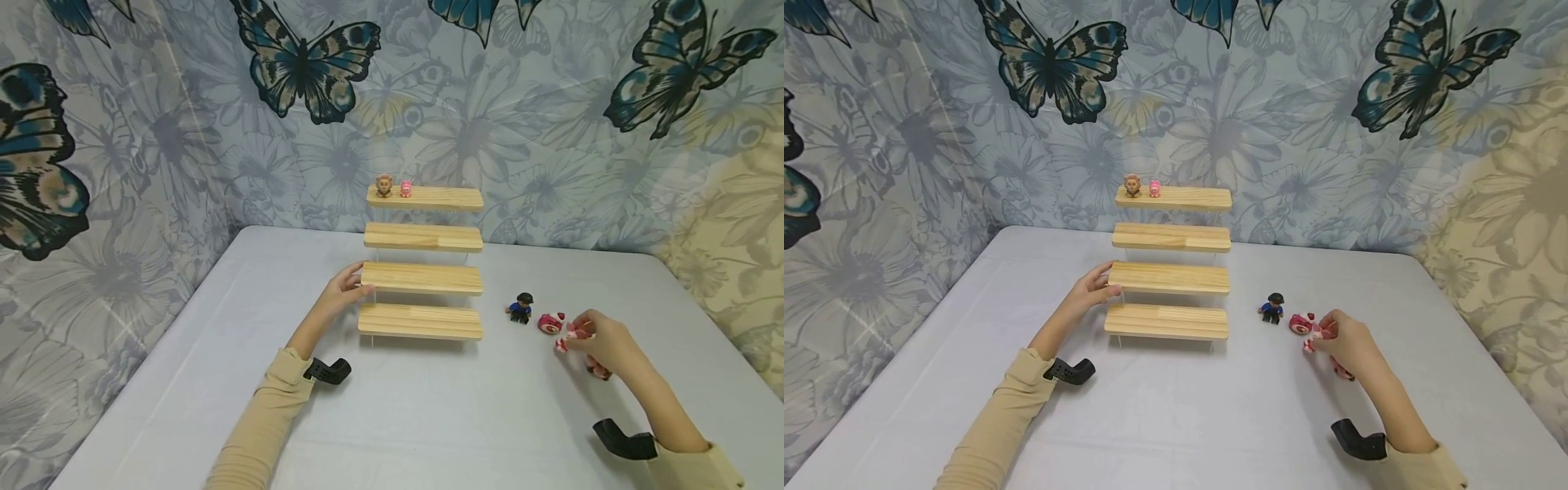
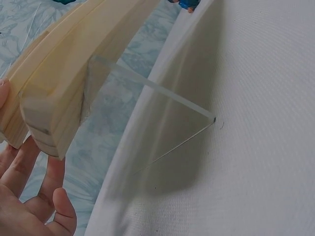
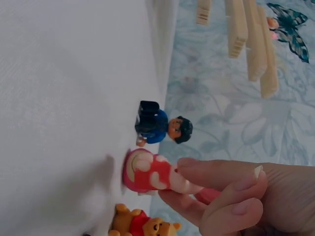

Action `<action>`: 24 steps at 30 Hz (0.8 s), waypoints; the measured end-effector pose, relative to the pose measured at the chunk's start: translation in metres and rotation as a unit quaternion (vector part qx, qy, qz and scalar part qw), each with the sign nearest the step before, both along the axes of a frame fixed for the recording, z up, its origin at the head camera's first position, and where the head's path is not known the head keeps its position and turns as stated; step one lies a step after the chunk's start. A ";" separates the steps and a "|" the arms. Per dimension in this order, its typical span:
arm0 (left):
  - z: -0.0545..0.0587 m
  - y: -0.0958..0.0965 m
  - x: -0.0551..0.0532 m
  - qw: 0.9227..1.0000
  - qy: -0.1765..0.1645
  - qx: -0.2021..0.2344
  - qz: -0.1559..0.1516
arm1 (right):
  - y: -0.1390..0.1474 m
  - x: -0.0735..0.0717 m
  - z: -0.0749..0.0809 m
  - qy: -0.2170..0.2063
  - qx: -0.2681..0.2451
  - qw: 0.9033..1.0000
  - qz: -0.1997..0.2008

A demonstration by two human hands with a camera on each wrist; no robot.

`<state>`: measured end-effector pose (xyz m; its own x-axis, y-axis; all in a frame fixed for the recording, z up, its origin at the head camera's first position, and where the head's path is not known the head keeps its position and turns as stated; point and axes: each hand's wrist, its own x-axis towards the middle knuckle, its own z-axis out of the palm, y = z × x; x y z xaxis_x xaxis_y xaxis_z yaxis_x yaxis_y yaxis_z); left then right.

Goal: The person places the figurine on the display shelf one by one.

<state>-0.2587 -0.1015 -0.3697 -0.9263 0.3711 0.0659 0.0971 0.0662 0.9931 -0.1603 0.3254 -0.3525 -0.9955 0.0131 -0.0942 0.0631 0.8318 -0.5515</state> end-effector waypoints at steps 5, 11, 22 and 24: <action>-0.010 0.000 -0.007 1.000 -0.006 0.020 -0.002 | -0.004 -0.003 0.003 0.036 0.000 0.999 -0.004; -0.027 -0.001 -0.017 0.999 -0.008 0.030 0.009 | -0.011 -0.010 0.011 0.074 -0.028 0.997 0.002; -0.031 -0.001 -0.019 0.999 0.016 0.030 -0.001 | -0.026 -0.027 0.029 0.134 -0.120 0.984 -0.007; -0.031 -0.002 -0.019 0.999 0.016 0.031 0.001 | -0.030 -0.032 0.033 0.143 -0.136 0.980 -0.008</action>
